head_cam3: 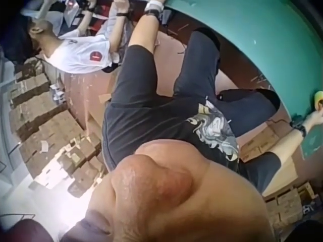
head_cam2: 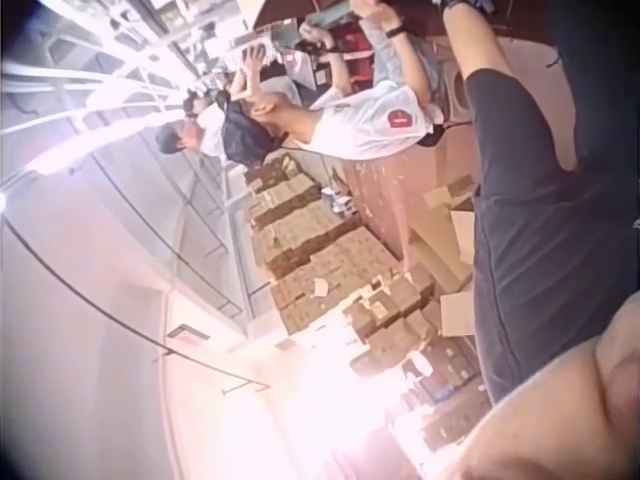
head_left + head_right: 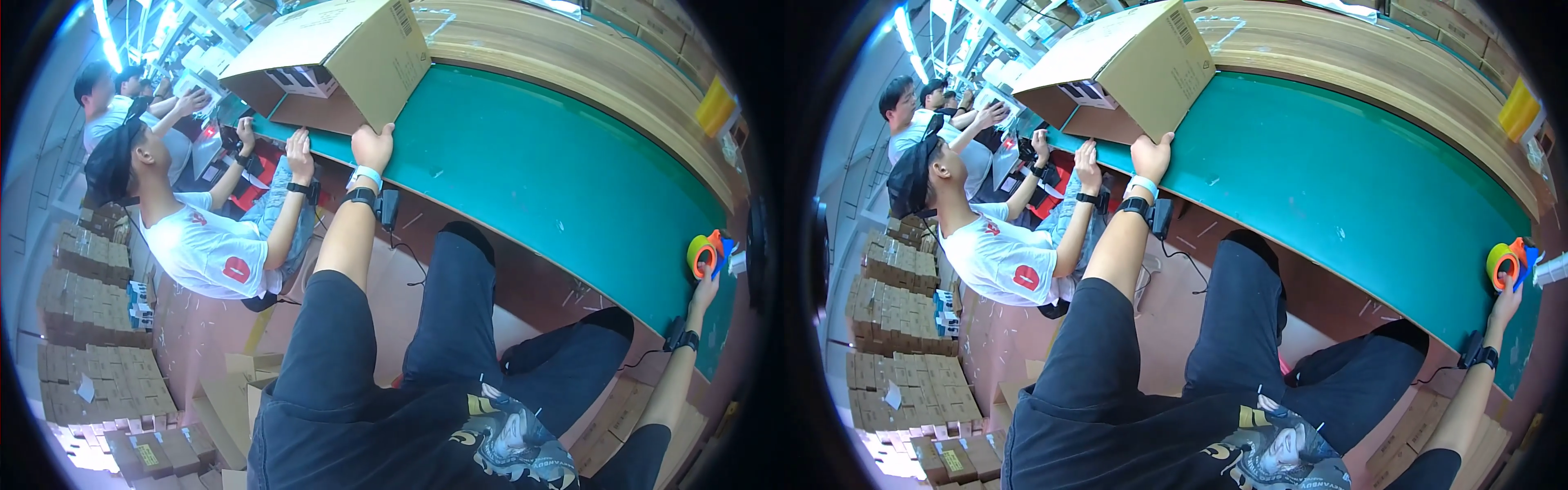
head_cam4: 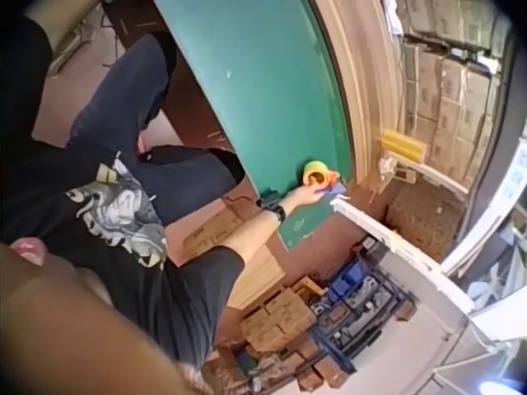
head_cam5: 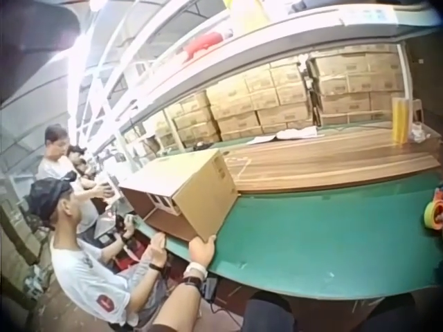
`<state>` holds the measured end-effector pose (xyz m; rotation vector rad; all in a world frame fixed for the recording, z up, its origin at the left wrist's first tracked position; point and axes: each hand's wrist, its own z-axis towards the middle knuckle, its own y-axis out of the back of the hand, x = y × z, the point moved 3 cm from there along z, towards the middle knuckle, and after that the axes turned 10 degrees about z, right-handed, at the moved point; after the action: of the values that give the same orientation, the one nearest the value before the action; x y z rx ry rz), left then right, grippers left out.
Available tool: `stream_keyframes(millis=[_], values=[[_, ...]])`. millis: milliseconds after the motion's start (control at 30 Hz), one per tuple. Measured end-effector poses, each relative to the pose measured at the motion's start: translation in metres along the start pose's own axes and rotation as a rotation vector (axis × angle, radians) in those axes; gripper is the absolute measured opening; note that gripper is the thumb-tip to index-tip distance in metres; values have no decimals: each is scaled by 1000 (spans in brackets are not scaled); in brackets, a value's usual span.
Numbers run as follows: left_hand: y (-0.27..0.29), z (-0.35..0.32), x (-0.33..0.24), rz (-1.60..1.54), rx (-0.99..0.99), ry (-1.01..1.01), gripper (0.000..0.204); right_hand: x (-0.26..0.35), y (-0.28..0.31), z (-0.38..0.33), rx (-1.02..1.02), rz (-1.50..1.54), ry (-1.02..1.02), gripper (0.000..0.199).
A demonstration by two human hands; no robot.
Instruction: The person packs boxes by placing items into a cardboard box, folding the flaps, and sealing the top with a tape dispenser. They then rotate the box to seal the bottom flaps with tape before setting the finished box aside and repeating the process.
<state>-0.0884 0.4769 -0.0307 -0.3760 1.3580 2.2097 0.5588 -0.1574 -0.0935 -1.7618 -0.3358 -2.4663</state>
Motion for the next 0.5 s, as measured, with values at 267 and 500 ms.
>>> stream_keyframes(millis=[267, 500], values=[[-1, 0, 5, -51, -1, 18, 44, -7, 3, 2, 7, -6, -22, 36], [-2, -2, 3, -53, 18, 72, 45, -10, 5, 4, -7, -31, -49, 39]])
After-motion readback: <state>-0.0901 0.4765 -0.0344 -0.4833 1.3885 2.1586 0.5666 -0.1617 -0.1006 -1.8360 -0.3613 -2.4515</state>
